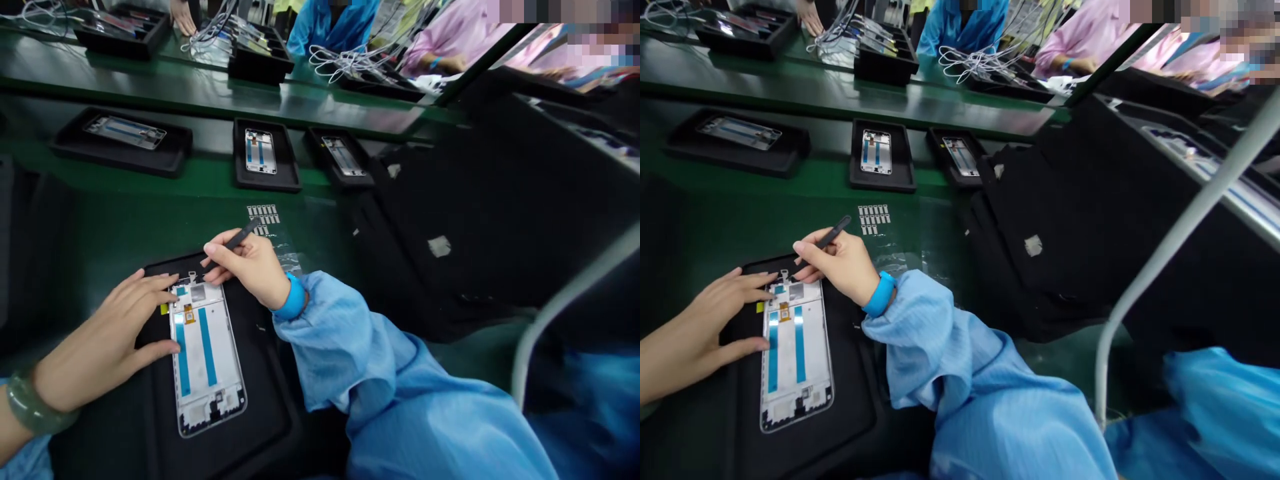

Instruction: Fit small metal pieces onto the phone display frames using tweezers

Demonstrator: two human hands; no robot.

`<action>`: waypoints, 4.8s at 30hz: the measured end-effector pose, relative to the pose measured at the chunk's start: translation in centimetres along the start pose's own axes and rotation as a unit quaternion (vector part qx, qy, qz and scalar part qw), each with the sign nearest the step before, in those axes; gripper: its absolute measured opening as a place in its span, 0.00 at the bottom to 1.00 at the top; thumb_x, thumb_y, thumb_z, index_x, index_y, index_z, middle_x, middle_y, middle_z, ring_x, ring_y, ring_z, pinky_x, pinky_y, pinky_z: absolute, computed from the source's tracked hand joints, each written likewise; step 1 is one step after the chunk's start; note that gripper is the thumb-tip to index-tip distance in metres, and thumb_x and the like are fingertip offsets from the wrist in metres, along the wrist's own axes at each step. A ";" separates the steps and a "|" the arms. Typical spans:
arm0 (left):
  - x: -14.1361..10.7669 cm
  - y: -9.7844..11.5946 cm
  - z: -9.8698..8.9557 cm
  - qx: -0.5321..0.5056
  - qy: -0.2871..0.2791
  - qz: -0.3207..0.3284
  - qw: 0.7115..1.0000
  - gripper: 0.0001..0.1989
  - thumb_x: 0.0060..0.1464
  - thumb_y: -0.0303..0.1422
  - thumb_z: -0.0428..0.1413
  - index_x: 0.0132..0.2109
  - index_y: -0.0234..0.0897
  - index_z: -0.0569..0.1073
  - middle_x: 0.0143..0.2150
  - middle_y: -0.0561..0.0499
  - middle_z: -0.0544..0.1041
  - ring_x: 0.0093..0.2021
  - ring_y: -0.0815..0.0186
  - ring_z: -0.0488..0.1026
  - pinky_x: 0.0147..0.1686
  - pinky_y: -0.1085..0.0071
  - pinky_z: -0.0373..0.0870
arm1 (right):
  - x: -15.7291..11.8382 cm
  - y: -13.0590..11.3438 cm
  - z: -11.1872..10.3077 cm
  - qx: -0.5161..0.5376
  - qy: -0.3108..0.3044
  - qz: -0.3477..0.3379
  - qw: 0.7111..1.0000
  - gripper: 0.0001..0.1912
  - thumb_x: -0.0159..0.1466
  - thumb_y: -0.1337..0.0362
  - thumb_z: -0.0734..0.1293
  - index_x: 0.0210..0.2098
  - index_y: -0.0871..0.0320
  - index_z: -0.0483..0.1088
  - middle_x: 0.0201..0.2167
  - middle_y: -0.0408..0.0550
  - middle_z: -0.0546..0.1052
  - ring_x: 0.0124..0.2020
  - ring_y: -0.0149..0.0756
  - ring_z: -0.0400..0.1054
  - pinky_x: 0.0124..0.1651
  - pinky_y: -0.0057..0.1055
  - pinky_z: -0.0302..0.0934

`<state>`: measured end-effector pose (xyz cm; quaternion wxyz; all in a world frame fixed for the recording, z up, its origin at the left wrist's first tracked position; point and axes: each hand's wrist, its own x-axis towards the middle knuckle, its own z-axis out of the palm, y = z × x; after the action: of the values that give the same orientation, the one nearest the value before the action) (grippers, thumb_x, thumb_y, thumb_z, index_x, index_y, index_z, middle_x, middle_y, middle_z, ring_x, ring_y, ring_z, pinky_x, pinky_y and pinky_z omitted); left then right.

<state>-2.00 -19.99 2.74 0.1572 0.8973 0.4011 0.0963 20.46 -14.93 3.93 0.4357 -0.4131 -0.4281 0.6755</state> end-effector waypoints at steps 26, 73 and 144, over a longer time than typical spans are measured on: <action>-0.5 0.7 0.5 -0.038 0.019 -0.024 0.999 0.23 0.51 0.48 0.52 0.50 0.42 0.62 0.59 0.46 0.62 0.61 0.57 0.56 0.62 0.48 0.46 | 0.4 2.2 0.6 -0.204 -0.027 -0.046 0.978 0.13 0.56 0.55 0.67 0.34 0.58 0.69 0.22 0.40 0.74 0.24 0.30 0.73 0.27 0.24 0.68; 0.3 2.7 1.7 0.114 0.081 -0.030 0.990 0.23 0.57 0.39 0.48 0.56 0.33 0.62 0.53 0.40 0.66 0.55 0.53 0.63 0.58 0.46 0.51 | 1.2 1.1 0.7 -0.376 -0.086 -0.217 0.897 0.05 0.61 0.64 0.61 0.36 0.59 0.64 0.32 0.43 0.72 0.32 0.27 0.68 0.35 0.23 0.63; -0.2 2.9 1.8 0.114 0.069 -0.054 0.990 0.24 0.57 0.44 0.45 0.56 0.37 0.63 0.55 0.39 0.65 0.56 0.50 0.62 0.56 0.42 0.52 | 1.3 1.6 0.9 -0.432 -0.103 -0.284 0.850 0.08 0.62 0.61 0.62 0.35 0.61 0.66 0.33 0.45 0.73 0.31 0.26 0.69 0.36 0.23 0.63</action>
<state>0.43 -22.31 2.10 0.0305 0.8777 0.4670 0.1033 18.87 -14.32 2.44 0.3392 -0.3479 -0.8181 0.3077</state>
